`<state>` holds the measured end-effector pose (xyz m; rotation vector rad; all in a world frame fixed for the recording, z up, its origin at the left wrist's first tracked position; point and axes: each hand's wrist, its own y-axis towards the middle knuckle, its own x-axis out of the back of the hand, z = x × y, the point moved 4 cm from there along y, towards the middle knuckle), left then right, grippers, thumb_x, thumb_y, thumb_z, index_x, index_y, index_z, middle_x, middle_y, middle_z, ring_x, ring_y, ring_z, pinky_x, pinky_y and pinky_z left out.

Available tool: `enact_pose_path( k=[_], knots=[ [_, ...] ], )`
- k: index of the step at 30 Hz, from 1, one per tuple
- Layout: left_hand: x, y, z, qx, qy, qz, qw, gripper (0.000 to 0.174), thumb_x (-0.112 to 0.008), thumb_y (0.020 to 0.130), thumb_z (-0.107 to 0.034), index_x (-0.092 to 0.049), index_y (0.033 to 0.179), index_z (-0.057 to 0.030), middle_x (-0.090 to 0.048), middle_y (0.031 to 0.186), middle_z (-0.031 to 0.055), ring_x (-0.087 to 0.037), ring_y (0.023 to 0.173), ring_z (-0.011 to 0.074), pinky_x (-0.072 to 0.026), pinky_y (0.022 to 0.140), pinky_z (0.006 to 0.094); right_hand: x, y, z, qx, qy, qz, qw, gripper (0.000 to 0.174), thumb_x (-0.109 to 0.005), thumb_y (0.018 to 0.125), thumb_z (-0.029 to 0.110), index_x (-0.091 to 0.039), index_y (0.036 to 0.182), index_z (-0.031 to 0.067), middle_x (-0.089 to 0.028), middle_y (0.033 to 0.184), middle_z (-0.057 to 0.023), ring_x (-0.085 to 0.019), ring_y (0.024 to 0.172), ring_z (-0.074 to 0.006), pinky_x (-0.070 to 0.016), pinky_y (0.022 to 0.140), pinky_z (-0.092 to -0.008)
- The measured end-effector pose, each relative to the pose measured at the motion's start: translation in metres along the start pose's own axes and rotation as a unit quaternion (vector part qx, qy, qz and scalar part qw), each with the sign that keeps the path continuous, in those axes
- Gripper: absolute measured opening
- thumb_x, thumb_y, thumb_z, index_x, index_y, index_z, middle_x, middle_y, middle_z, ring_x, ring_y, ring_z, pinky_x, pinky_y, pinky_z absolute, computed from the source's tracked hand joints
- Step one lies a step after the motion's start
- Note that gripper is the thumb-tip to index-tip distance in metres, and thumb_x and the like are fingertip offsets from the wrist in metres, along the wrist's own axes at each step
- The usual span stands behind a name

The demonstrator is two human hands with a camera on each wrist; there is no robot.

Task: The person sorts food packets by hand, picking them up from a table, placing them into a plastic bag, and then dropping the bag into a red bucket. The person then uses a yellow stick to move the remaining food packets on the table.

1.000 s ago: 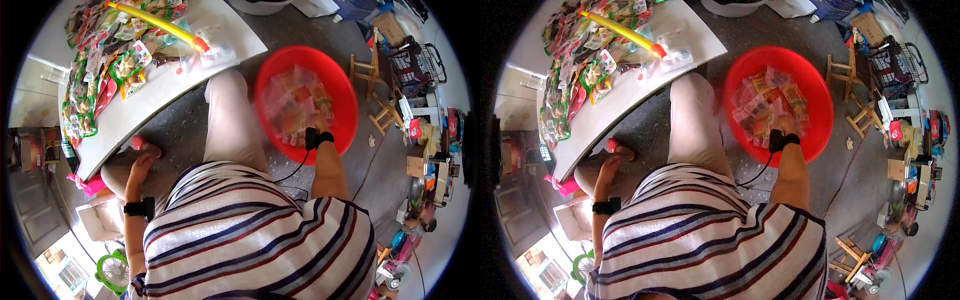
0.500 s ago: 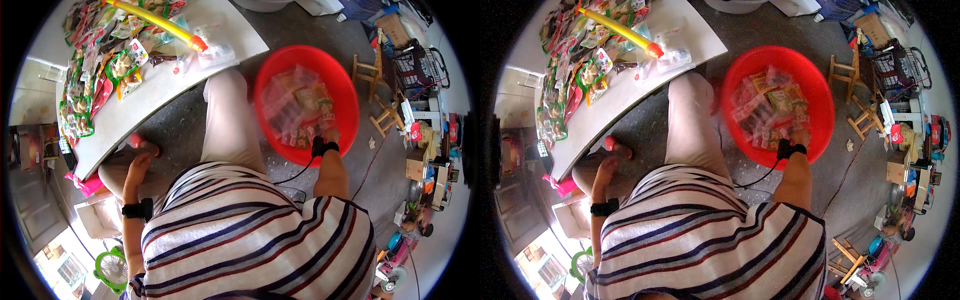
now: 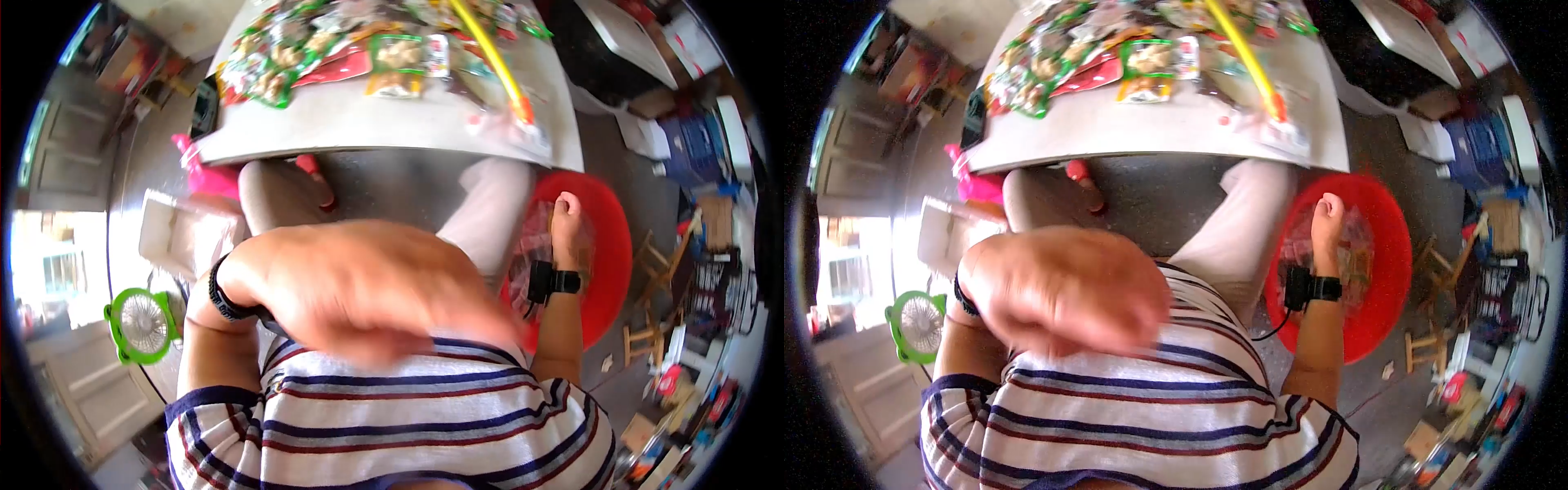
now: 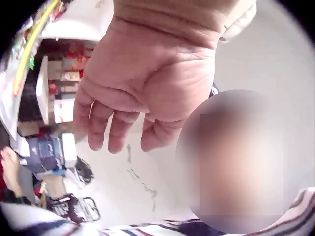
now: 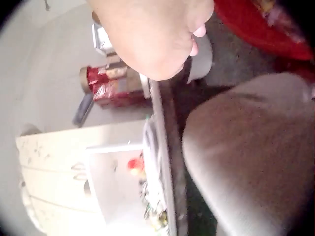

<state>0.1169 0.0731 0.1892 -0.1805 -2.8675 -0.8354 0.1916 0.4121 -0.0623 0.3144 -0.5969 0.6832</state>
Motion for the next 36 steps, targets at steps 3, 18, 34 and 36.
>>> enact_pose_path(
  k=[3, 18, 34, 36],
  knots=[
    [-0.017, 0.01, -0.024, -0.105, -0.109, 0.053, 0.987, 0.025, -0.048, 0.078, -0.013, -0.048, 0.101, -0.002, -0.051, 0.096, 0.0183, -0.05, 0.088, 0.0338, -0.0407, 0.074, 0.0436, -0.022, -0.014, 0.068, 0.083, 0.014, -0.009, 0.996, 0.019, -0.047, 0.078, 0.008, -0.049, 0.095, -0.0023, -0.055, 0.093, -0.0134, -0.052, 0.086, -0.0194, -0.0395, 0.079, -0.0276],
    [-0.004, -0.048, -0.056, -0.203, -0.078, -0.008, 0.976, 0.011, -0.054, 0.076, -0.015, -0.05, 0.077, -0.0049, -0.052, 0.088, 0.0184, -0.052, 0.081, 0.0323, -0.0429, 0.067, 0.0414, -0.088, -0.035, 0.081, 0.352, -0.086, -0.009, 0.932, 0.016, -0.048, 0.068, 0.002, -0.052, 0.084, -0.0011, -0.054, 0.088, -0.015, -0.049, 0.085, -0.0301, -0.0391, 0.076, -0.0354],
    [-0.011, -0.474, 0.027, 0.517, 0.491, -0.652, 0.259, 0.022, -0.053, 0.073, -0.022, -0.056, 0.083, -0.0034, -0.055, 0.087, 0.0148, -0.05, 0.084, 0.0305, -0.0387, 0.074, 0.036, -0.097, -0.026, 0.069, 0.352, -0.086, 0.003, 0.932, 0.018, -0.044, 0.069, 0.001, -0.05, 0.086, -0.0034, -0.053, 0.089, -0.0163, -0.048, 0.084, -0.0309, -0.0371, 0.078, -0.0377],
    [-0.016, -0.503, 0.018, 0.585, 0.512, -0.596, 0.199, 0.028, -0.048, 0.072, -0.019, -0.054, 0.097, -0.0073, -0.052, 0.101, 0.0131, -0.046, 0.098, 0.0285, -0.0356, 0.084, 0.0346, -0.096, -0.028, 0.07, 0.353, -0.087, 0.003, 0.931, 0.018, -0.044, 0.07, 0.001, -0.05, 0.087, -0.0033, -0.053, 0.089, -0.0164, -0.048, 0.084, -0.031, -0.0372, 0.078, -0.0378]
  ],
)
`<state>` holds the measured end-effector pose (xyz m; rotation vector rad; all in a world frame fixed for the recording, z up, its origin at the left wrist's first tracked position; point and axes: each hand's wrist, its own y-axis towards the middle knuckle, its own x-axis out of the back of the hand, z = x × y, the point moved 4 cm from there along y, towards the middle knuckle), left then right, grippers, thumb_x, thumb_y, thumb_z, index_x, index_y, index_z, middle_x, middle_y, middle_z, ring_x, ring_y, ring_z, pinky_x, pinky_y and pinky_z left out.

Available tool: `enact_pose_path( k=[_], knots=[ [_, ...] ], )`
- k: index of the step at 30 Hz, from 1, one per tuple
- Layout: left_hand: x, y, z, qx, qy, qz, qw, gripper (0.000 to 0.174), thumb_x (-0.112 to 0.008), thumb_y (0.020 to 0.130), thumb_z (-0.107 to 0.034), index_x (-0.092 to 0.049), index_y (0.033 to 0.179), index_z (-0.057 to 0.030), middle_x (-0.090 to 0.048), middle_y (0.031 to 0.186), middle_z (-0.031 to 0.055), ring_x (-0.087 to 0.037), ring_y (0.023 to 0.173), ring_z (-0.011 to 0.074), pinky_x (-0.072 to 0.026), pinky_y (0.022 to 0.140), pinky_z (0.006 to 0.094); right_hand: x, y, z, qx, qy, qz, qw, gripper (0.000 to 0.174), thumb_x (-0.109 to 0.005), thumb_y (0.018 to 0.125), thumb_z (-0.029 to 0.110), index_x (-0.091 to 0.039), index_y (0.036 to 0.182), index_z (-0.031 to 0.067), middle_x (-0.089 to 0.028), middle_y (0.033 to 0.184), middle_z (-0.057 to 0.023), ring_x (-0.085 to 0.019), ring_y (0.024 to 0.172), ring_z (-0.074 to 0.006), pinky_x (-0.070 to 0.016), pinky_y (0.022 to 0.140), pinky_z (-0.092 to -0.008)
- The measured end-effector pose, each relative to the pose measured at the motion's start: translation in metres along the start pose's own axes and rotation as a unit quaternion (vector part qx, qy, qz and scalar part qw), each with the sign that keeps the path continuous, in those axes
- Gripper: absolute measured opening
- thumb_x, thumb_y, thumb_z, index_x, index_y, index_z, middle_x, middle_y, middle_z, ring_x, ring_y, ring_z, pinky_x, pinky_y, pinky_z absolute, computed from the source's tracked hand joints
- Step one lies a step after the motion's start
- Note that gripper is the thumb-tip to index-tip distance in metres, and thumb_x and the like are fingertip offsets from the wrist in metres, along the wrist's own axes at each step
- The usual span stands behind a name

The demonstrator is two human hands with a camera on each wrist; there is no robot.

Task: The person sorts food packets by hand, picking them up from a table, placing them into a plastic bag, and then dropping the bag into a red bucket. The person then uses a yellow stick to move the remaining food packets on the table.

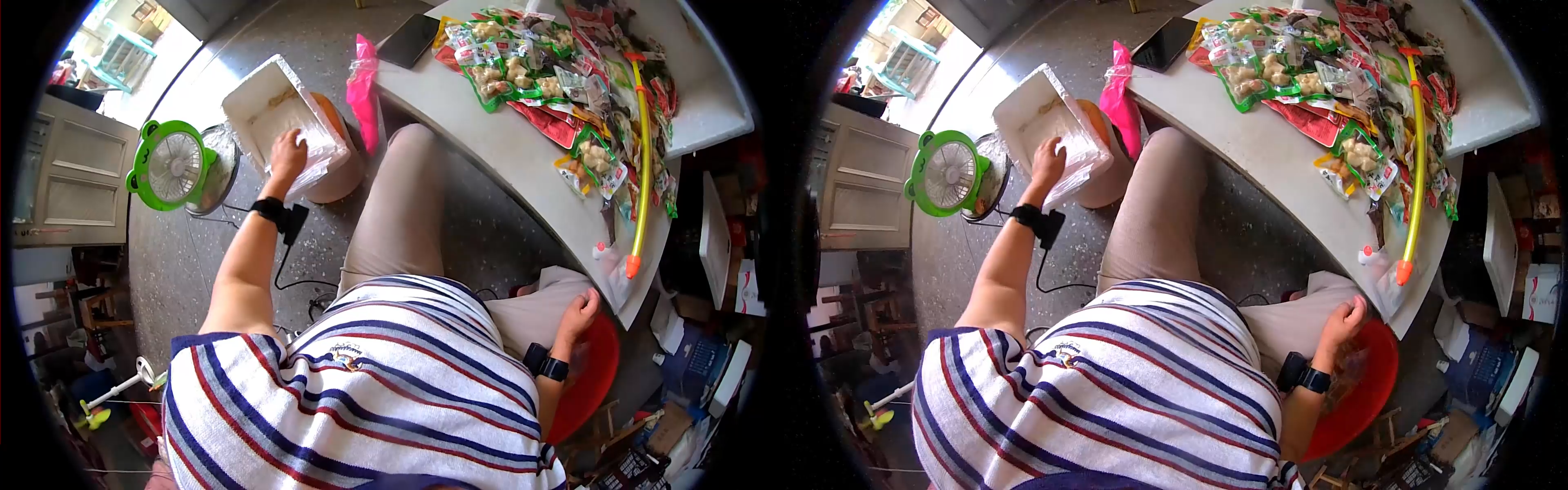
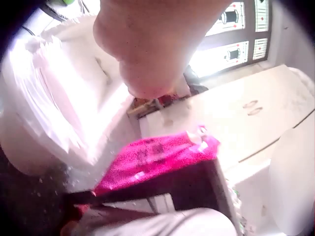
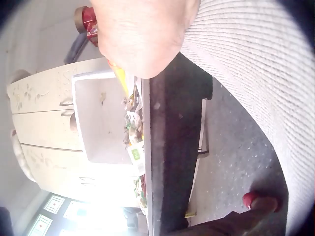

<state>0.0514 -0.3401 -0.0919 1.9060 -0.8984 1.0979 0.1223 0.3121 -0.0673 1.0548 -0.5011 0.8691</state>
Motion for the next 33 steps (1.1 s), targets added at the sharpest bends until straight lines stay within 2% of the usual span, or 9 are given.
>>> enact_pose_path(
  k=[2, 5, 9, 15, 23, 24, 29, 31, 33],
  knots=[
    [-0.02, 0.009, 0.041, 0.033, 0.064, 0.025, 0.997, 0.031, -0.042, 0.073, -0.017, -0.051, 0.102, -0.009, -0.049, 0.107, 0.0121, -0.042, 0.104, 0.0277, -0.0331, 0.088, 0.0346, 0.0, -0.001, -0.001, 0.001, -0.006, 0.002, 1.0, 0.019, -0.045, 0.07, 0.001, -0.049, 0.087, -0.0031, -0.053, 0.09, -0.0165, -0.048, 0.085, -0.0313, -0.0373, 0.078, -0.038],
    [-0.029, 0.006, 0.063, 0.105, 0.156, 0.157, 0.97, 0.036, -0.037, 0.073, -0.013, -0.048, 0.107, -0.0112, -0.048, 0.11, 0.0102, -0.04, 0.108, 0.0262, -0.0324, 0.088, 0.0372, -0.002, -0.003, -0.009, 0.004, -0.023, 0.007, 1.0, 0.019, -0.045, 0.07, 0.001, -0.049, 0.088, -0.003, -0.053, 0.09, -0.0168, -0.048, 0.085, -0.0317, -0.0377, 0.078, -0.0382],
    [-0.029, -0.002, 0.057, 0.117, 0.229, 0.287, 0.923, 0.033, -0.037, 0.073, -0.013, -0.05, 0.104, -0.0118, -0.051, 0.106, 0.0102, -0.045, 0.103, 0.0261, -0.0351, 0.085, 0.0385, 0.0, 0.0, -0.002, 0.007, -0.05, 0.027, 0.998, 0.02, -0.045, 0.07, 0.001, -0.05, 0.089, -0.0026, -0.053, 0.091, -0.0172, -0.049, 0.085, -0.0308, -0.0393, 0.077, -0.0363],
    [-0.029, -0.003, 0.052, 0.038, 0.283, 0.309, 0.907, 0.028, -0.036, 0.076, -0.016, -0.056, 0.095, -0.0098, -0.055, 0.099, 0.0135, -0.052, 0.092, 0.0288, -0.0425, 0.075, 0.0379, -0.002, 0.002, 0.002, 0.016, -0.062, 0.038, 0.997, 0.019, -0.045, 0.07, 0.002, -0.051, 0.087, -0.0024, -0.054, 0.088, -0.0166, -0.05, 0.082, -0.0304, -0.04, 0.076, -0.0353],
    [-0.005, 0.005, 0.054, 0.096, 0.04, 0.17, 0.98, 0.028, -0.038, 0.075, -0.026, -0.058, 0.083, -0.0084, -0.056, 0.083, 0.0185, -0.052, 0.082, 0.0369, -0.042, 0.07, 0.0409, 0.001, 0.001, -0.005, -0.025, -0.033, 0.035, 0.999, 0.021, -0.045, 0.071, 0.003, -0.051, 0.091, -0.0023, -0.054, 0.09, -0.0156, -0.051, 0.085, -0.027, -0.0407, 0.076, -0.0327],
    [0.002, 0.006, 0.049, 0.1, -0.036, 0.132, 0.986, 0.025, -0.044, 0.074, -0.025, -0.058, 0.078, -0.0048, -0.058, 0.075, 0.0155, -0.056, 0.073, 0.0313, -0.043, 0.066, 0.0359, 0.001, 0.0, -0.007, -0.054, -0.011, 0.036, 0.998, 0.021, -0.045, 0.072, 0.003, -0.05, 0.092, -0.0022, -0.054, 0.09, -0.0148, -0.051, 0.085, -0.0254, -0.0407, 0.076, -0.032],
    [0.04, -0.008, -0.025, 0.146, -0.391, 0.187, 0.889, 0.018, -0.053, 0.075, -0.017, -0.054, 0.077, 0.0006, -0.049, 0.062, 0.0012, -0.044, 0.055, 0.0083, -0.038, 0.052, 0.022, 0.003, 0.016, 0.012, -0.067, 0.112, 0.044, 0.99, 0.02, -0.046, 0.076, 0.004, -0.05, 0.095, -0.002, -0.054, 0.091, -0.0114, -0.051, 0.085, -0.0195, -0.0404, 0.076, -0.0285],
    [0.054, -0.017, -0.071, 0.113, -0.462, 0.224, 0.851, 0.014, -0.05, 0.078, -0.015, -0.053, 0.078, -0.001, -0.047, 0.061, -0.0003, -0.042, 0.053, 0.0069, -0.0346, 0.05, 0.0194, 0.002, 0.035, 0.049, -0.065, 0.157, 0.073, 0.983, 0.019, -0.048, 0.074, 0.003, -0.051, 0.092, -0.0022, -0.054, 0.091, -0.0133, -0.051, 0.085, -0.022, -0.0401, 0.076, -0.029],
    [0.053, -0.025, -0.109, 0.083, -0.519, 0.274, 0.805, 0.013, -0.051, 0.079, -0.015, -0.053, 0.078, -0.002, -0.047, 0.061, -0.0009, -0.042, 0.053, 0.0069, -0.034, 0.05, 0.0188, -0.017, 0.043, 0.079, -0.051, 0.275, 0.097, 0.955, 0.015, -0.05, 0.076, 0.003, -0.051, 0.091, -0.001, -0.053, 0.088, -0.0065, -0.051, 0.08, -0.0138, -0.0404, 0.072, -0.0245]
  ],
)
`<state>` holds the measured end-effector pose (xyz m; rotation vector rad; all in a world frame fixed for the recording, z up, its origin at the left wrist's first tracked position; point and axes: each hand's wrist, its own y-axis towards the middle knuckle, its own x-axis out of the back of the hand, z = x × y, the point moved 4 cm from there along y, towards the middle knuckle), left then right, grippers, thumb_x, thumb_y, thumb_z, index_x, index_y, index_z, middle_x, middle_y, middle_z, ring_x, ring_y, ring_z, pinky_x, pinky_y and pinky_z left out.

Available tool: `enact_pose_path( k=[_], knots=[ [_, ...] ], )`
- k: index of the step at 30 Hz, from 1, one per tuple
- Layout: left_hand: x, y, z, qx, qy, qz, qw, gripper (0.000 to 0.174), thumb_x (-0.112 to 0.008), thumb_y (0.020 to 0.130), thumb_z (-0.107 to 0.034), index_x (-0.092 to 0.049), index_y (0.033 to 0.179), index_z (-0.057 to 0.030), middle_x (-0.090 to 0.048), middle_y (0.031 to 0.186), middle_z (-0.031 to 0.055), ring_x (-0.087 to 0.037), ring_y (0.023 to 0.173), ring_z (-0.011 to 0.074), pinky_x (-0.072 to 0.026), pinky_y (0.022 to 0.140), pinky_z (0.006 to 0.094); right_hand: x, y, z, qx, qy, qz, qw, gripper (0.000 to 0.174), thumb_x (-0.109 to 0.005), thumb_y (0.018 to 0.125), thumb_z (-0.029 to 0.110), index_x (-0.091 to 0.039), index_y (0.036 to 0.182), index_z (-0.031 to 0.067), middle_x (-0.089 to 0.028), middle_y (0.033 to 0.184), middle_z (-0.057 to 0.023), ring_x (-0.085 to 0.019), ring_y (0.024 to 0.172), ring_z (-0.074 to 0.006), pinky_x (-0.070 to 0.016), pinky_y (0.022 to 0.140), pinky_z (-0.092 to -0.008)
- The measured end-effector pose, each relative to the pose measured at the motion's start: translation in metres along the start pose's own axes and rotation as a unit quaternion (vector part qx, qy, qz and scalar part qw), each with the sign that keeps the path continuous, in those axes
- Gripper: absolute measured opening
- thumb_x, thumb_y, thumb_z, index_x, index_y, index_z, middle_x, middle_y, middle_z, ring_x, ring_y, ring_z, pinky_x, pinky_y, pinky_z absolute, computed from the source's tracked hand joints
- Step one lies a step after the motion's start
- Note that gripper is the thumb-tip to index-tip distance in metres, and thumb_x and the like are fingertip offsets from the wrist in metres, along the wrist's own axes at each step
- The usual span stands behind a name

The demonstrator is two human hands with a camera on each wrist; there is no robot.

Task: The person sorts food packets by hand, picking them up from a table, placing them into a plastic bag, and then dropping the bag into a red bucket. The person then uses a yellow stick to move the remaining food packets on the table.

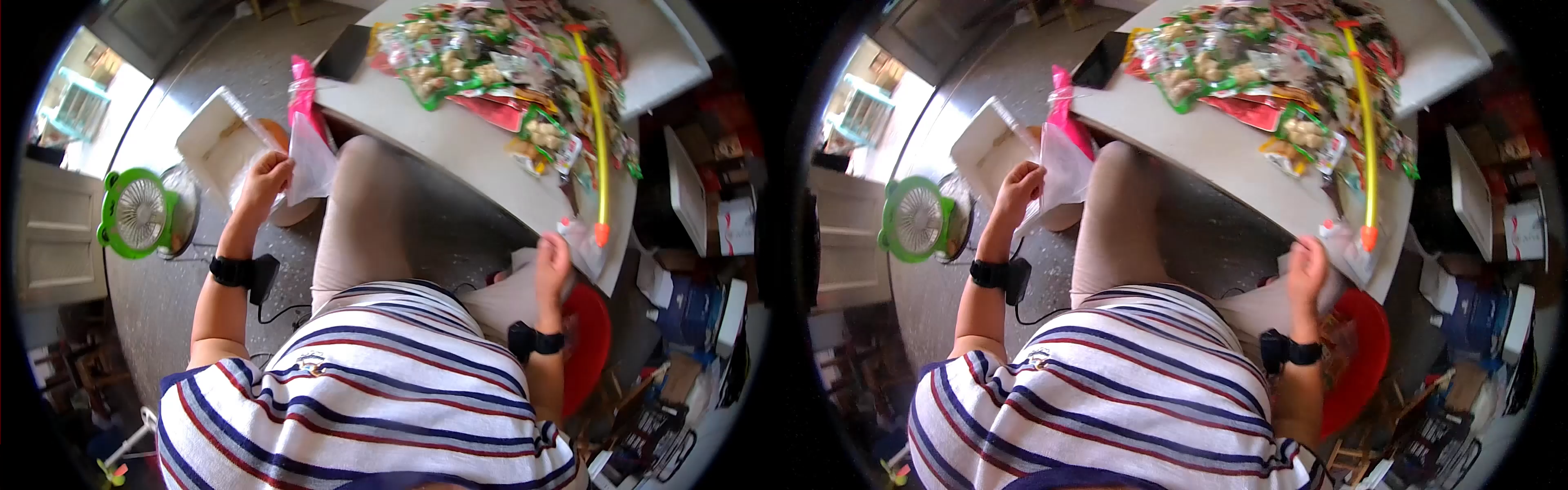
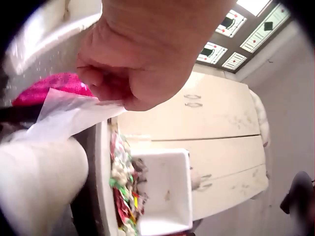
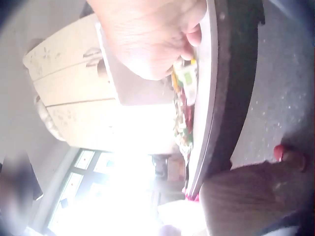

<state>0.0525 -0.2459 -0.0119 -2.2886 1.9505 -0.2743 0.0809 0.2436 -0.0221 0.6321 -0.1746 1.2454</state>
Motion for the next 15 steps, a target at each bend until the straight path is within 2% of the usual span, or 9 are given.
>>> enact_pose_path(
  k=[1, 4, 7, 8, 9, 11, 15],
  knots=[
    [-0.023, -0.003, -0.007, 0.009, -0.011, 0.01, 1.0, 0.014, -0.051, 0.079, -0.016, -0.053, 0.078, -0.0025, -0.047, 0.061, -0.0015, -0.042, 0.053, 0.0066, -0.034, 0.05, 0.0189, -0.02, 0.006, 0.029, -0.016, 0.065, 0.053, 0.996, 0.014, -0.052, 0.076, 0.005, -0.051, 0.089, -0.0004, -0.053, 0.085, -0.0059, -0.05, 0.077, -0.012, -0.0406, 0.069, -0.0229],
    [-0.089, -0.012, -0.017, -0.017, 0.048, 0.098, 0.994, 0.015, -0.049, 0.08, -0.017, -0.053, 0.079, -0.0027, -0.046, 0.061, -0.0017, -0.042, 0.055, 0.0065, -0.0338, 0.05, 0.0192, -0.071, 0.014, 0.063, -0.019, 0.105, 0.148, 0.983, 0.012, -0.053, 0.077, 0.011, -0.052, 0.085, 0.0015, -0.053, 0.073, -0.003, -0.049, 0.066, -0.0088, -0.0414, 0.06, -0.0213],
    [-0.14, -0.017, -0.004, 0.006, 0.047, 0.204, 0.978, 0.016, -0.047, 0.082, -0.018, -0.052, 0.08, -0.003, -0.047, 0.063, -0.0011, -0.042, 0.056, 0.0069, -0.0344, 0.051, 0.02, -0.119, 0.011, 0.076, -0.064, 0.22, 0.245, 0.942, 0.016, -0.054, 0.076, 0.013, -0.051, 0.086, 0.0007, -0.053, 0.072, -0.0032, -0.05, 0.067, -0.0089, -0.0426, 0.061, -0.0223],
    [-0.152, -0.02, -0.003, 0.016, 0.047, 0.222, 0.974, 0.017, -0.046, 0.082, -0.018, -0.052, 0.08, -0.0028, -0.047, 0.063, -0.0009, -0.042, 0.057, 0.0071, -0.0345, 0.052, 0.0201, -0.13, 0.01, 0.084, -0.108, 0.245, 0.272, 0.924, 0.018, -0.054, 0.076, 0.015, -0.051, 0.087, 0.0008, -0.052, 0.072, -0.0024, -0.05, 0.067, -0.0084, -0.0428, 0.059, -0.0222],
    [-0.164, -0.024, -0.002, 0.027, 0.047, 0.238, 0.97, 0.017, -0.046, 0.082, -0.018, -0.052, 0.081, -0.0026, -0.047, 0.063, -0.0007, -0.042, 0.057, 0.0073, -0.0346, 0.052, 0.0201, -0.138, 0.007, 0.091, -0.173, 0.289, 0.29, 0.896, 0.018, -0.053, 0.077, 0.017, -0.05, 0.087, 0.0013, -0.052, 0.071, -0.0021, -0.049, 0.065, -0.0078, -0.0426, 0.056, -0.0209],
    [-0.18, -0.031, 0.001, 0.054, 0.035, 0.26, 0.963, 0.017, -0.045, 0.082, -0.018, -0.052, 0.081, -0.0025, -0.047, 0.063, -0.0004, -0.042, 0.057, 0.0073, -0.0349, 0.052, 0.02, -0.149, 0.004, 0.093, -0.23, 0.338, 0.299, 0.862, 0.018, -0.052, 0.078, 0.018, -0.049, 0.086, 0.0022, -0.052, 0.07, -0.0018, -0.049, 0.062, -0.0072, -0.0422, 0.052, -0.0199],
    [-0.192, -0.033, 0.011, 0.039, 0.046, 0.3, 0.952, 0.015, -0.044, 0.082, -0.016, -0.051, 0.082, -0.0031, -0.048, 0.067, 0.0, -0.043, 0.059, 0.0071, -0.0356, 0.052, 0.0198, -0.162, -0.001, 0.077, -0.246, 0.343, 0.304, 0.854, 0.015, -0.05, 0.079, 0.018, -0.05, 0.083, 0.0036, -0.052, 0.069, -0.0011, -0.05, 0.06, -0.0078, -0.0424, 0.05, -0.0201]
  ],
)
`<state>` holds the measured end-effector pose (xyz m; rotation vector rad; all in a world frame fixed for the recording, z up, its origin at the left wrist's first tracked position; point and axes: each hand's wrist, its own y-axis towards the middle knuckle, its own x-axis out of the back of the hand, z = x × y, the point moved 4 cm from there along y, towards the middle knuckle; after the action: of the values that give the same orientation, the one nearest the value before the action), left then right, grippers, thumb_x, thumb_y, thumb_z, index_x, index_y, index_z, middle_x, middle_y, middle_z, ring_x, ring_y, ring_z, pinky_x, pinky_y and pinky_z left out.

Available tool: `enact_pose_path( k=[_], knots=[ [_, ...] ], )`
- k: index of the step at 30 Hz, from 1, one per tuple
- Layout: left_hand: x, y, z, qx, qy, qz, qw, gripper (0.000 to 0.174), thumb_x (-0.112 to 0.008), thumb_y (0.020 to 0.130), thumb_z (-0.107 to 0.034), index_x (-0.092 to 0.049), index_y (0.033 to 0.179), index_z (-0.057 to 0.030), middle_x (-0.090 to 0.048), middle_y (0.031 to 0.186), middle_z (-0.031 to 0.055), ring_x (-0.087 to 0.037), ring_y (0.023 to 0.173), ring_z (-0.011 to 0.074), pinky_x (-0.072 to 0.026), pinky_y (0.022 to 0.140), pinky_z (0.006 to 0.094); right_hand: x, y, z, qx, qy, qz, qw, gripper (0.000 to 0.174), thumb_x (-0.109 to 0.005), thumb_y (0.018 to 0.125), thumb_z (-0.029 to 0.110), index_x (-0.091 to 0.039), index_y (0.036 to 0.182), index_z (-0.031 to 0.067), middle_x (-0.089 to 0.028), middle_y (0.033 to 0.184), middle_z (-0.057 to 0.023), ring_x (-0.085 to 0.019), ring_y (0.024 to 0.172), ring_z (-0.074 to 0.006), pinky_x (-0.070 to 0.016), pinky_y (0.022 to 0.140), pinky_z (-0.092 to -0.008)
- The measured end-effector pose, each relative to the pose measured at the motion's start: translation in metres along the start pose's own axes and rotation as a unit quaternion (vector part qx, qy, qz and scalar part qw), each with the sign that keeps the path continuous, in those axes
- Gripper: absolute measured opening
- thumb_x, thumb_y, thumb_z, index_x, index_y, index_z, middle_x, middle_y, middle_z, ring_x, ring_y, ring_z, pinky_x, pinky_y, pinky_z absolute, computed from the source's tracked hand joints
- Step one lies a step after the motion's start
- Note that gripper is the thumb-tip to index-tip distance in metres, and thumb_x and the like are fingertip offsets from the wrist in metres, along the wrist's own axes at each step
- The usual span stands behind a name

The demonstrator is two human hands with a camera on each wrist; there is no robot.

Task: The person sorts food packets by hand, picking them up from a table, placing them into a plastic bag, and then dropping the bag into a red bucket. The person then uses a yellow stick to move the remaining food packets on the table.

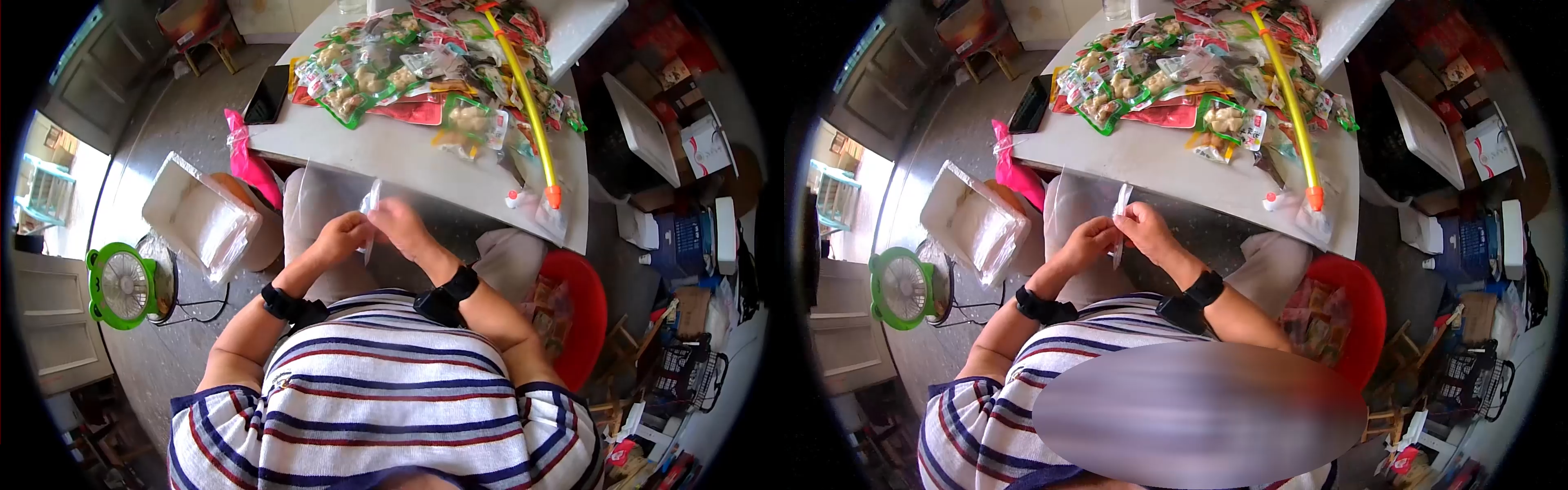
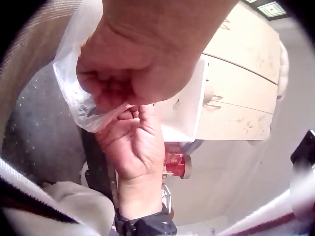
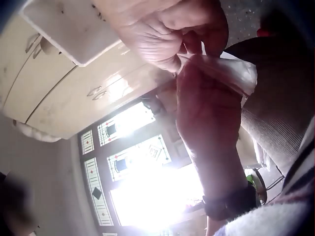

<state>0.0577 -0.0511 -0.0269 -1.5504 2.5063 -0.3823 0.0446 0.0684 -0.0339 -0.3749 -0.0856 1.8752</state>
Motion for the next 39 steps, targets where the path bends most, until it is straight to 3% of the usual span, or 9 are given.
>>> enact_pose_path(
  k=[10, 17, 19, 24, 26, 29, 32, 36, 39],
  knots=[
    [0.014, 0.004, 0.008, 0.017, -0.222, -0.087, 0.971, 0.01, -0.046, 0.08, -0.012, -0.047, 0.083, -0.003, -0.049, 0.067, 0.0025, -0.047, 0.059, 0.0096, -0.0393, 0.055, 0.02, 0.014, -0.007, 0.013, 0.007, -0.072, -0.033, 0.997, 0.015, -0.05, 0.078, 0.016, -0.051, 0.079, 0.0011, -0.054, 0.069, -0.0027, -0.05, 0.06, -0.0075, -0.0422, 0.05, -0.0215],
    [-0.004, 0.004, 0.003, -0.096, 0.043, -0.116, 0.988, 0.018, -0.051, 0.074, -0.005, -0.046, 0.091, -0.0009, -0.047, 0.066, 0.0001, -0.044, 0.058, 0.0061, -0.0368, 0.05, 0.0198, 0.007, 0.008, 0.004, 0.138, -0.168, -0.037, 0.975, 0.013, -0.053, 0.072, 0.011, -0.05, 0.078, -0.0005, -0.055, 0.068, -0.0051, -0.051, 0.061, -0.0101, -0.0422, 0.054, -0.0243],
    [0.003, 0.004, 0.007, -0.106, 0.035, -0.135, 0.985, 0.017, -0.05, 0.074, -0.005, -0.047, 0.091, -0.0013, -0.046, 0.065, -0.0003, -0.043, 0.057, 0.0059, -0.0364, 0.049, 0.0193, 0.006, 0.005, 0.01, 0.091, -0.14, -0.026, 0.986, 0.011, -0.053, 0.072, 0.009, -0.05, 0.077, -0.0003, -0.054, 0.067, -0.0048, -0.05, 0.062, -0.0091, -0.0418, 0.055, -0.0241],
    [0.042, 0.001, -0.016, -0.102, -0.102, -0.24, 0.96, 0.013, -0.045, 0.077, -0.004, -0.048, 0.089, -0.0022, -0.046, 0.066, -0.0001, -0.043, 0.056, 0.0063, -0.0355, 0.047, 0.0188, 0.016, 0.01, 0.036, 0.14, -0.175, -0.047, 0.973, 0.012, -0.05, 0.077, 0.013, -0.049, 0.081, 0.0013, -0.052, 0.07, -0.002, -0.049, 0.059, -0.0079, -0.041, 0.054, -0.0209],
    [0.06, -0.003, -0.044, -0.181, -0.034, -0.26, 0.948, 0.014, -0.047, 0.076, -0.003, -0.048, 0.09, -0.0019, -0.046, 0.067, -0.0005, -0.043, 0.056, 0.0068, -0.0357, 0.047, 0.0195, 0.013, 0.021, 0.049, 0.181, -0.206, -0.046, 0.96, 0.013, -0.051, 0.077, 0.014, -0.048, 0.08, 0.0017, -0.051, 0.069, -0.0019, -0.048, 0.058, -0.0077, -0.0406, 0.053, -0.0207],
    [0.066, -0.017, -0.103, -0.347, 0.195, -0.349, 0.848, 0.01, -0.05, 0.073, 0.0, -0.05, 0.083, -0.0008, -0.048, 0.063, 0.006, -0.045, 0.054, 0.0114, -0.0368, 0.048, 0.0241, 0.003, 0.042, 0.068, 0.25, -0.144, -0.095, 0.953, 0.013, -0.053, 0.073, 0.012, -0.049, 0.074, 0.0003, -0.052, 0.063, -0.0065, -0.049, 0.059, -0.0116, -0.0406, 0.054, -0.0255],
    [0.037, -0.037, -0.164, -0.495, 0.479, -0.37, 0.624, 0.018, -0.053, 0.063, 0.0, -0.052, 0.081, -0.0026, -0.048, 0.061, 0.009, -0.047, 0.053, 0.0242, -0.0383, 0.049, 0.0321, -0.011, 0.045, 0.1, 0.314, -0.063, -0.099, 0.942, 0.012, -0.052, 0.073, 0.012, -0.048, 0.074, 0.0002, -0.05, 0.061, -0.003, -0.047, 0.057, -0.0088, -0.0398, 0.052, -0.0238],
    [0.011, -0.019, -0.158, -0.455, 0.561, -0.303, 0.621, 0.016, -0.054, 0.062, -0.007, -0.052, 0.077, -0.0064, -0.048, 0.061, 0.0052, -0.048, 0.057, 0.0225, -0.0392, 0.053, 0.0319, -0.004, 0.049, 0.097, 0.239, -0.03, -0.113, 0.964, 0.013, -0.051, 0.071, 0.012, -0.048, 0.073, -0.0004, -0.048, 0.062, -0.0006, -0.044, 0.054, -0.0071, -0.0388, 0.05, -0.022],
    [0.012, 0.019, -0.117, -0.359, 0.59, -0.263, 0.674, 0.005, -0.048, 0.064, -0.007, -0.049, 0.069, -0.0083, -0.051, 0.061, 0.0067, -0.051, 0.057, 0.0256, -0.041, 0.051, 0.0354, 0.023, 0.064, 0.062, 0.05, -0.11, -0.044, 0.992, 0.015, -0.052, 0.069, 0.013, -0.049, 0.075, -0.0009, -0.05, 0.064, -0.0024, -0.046, 0.054, -0.0074, -0.0391, 0.05, -0.0218]
  ],
)
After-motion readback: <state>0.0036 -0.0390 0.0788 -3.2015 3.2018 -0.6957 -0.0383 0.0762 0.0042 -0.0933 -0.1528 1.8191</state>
